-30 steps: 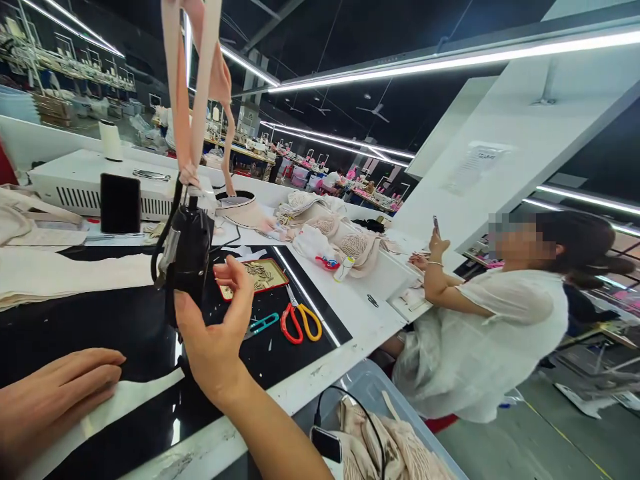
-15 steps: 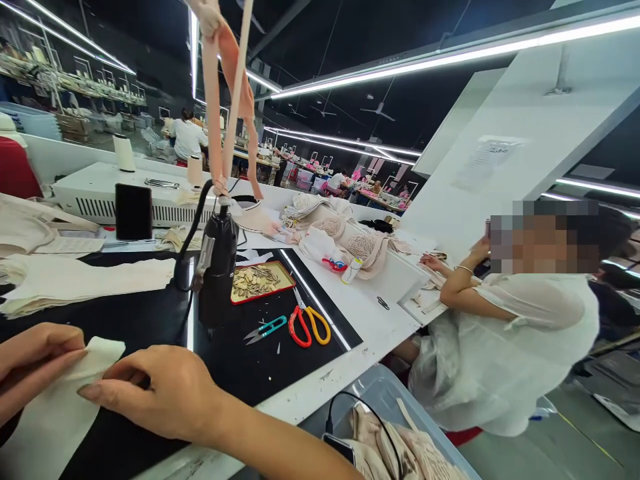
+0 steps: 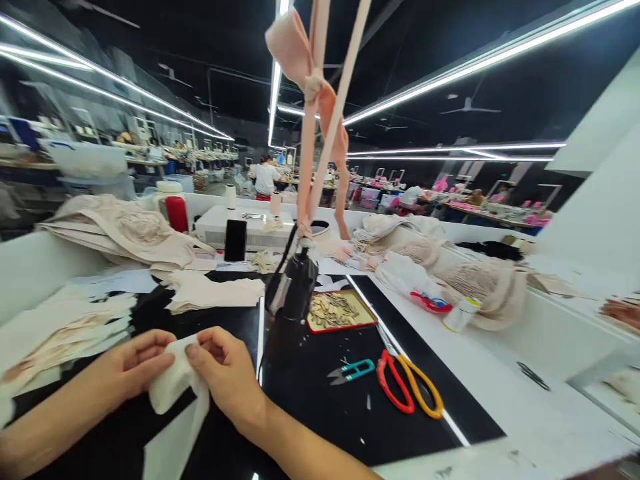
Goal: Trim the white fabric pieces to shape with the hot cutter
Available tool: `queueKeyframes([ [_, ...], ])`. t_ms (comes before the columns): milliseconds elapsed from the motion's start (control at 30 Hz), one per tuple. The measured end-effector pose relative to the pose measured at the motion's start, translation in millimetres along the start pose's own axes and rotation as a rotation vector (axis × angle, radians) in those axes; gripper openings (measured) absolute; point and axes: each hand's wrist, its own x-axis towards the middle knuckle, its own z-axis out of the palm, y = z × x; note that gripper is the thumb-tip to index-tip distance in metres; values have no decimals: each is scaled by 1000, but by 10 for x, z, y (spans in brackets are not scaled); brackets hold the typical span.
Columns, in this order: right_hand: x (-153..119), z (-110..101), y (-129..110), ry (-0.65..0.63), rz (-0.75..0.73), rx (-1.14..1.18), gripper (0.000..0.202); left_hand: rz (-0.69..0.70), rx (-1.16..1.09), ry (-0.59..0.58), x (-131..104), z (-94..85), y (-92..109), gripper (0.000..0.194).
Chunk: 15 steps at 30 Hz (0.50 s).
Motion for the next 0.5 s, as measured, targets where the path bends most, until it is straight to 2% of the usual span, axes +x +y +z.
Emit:
queueKeyframes([
  [67, 59, 14, 36, -42, -18, -15, 58, -73, -118, -83, -85, 61, 19, 71],
  [133, 127, 39, 78, -82, -35, -20, 59, -89, -169, -119, -132, 100, 45, 73],
  [267, 236, 93, 146, -162, -28, -14, 61, -36, -138, -39, -103, 98, 166, 73],
  [400, 360, 47, 199, -194, -23, -58, 62, 97, 20, 106, 152, -17, 315, 69],
  [500, 531, -113, 238, -68, -55, -168, 44, 147, 75, 205, 496, -150, 411, 64],
])
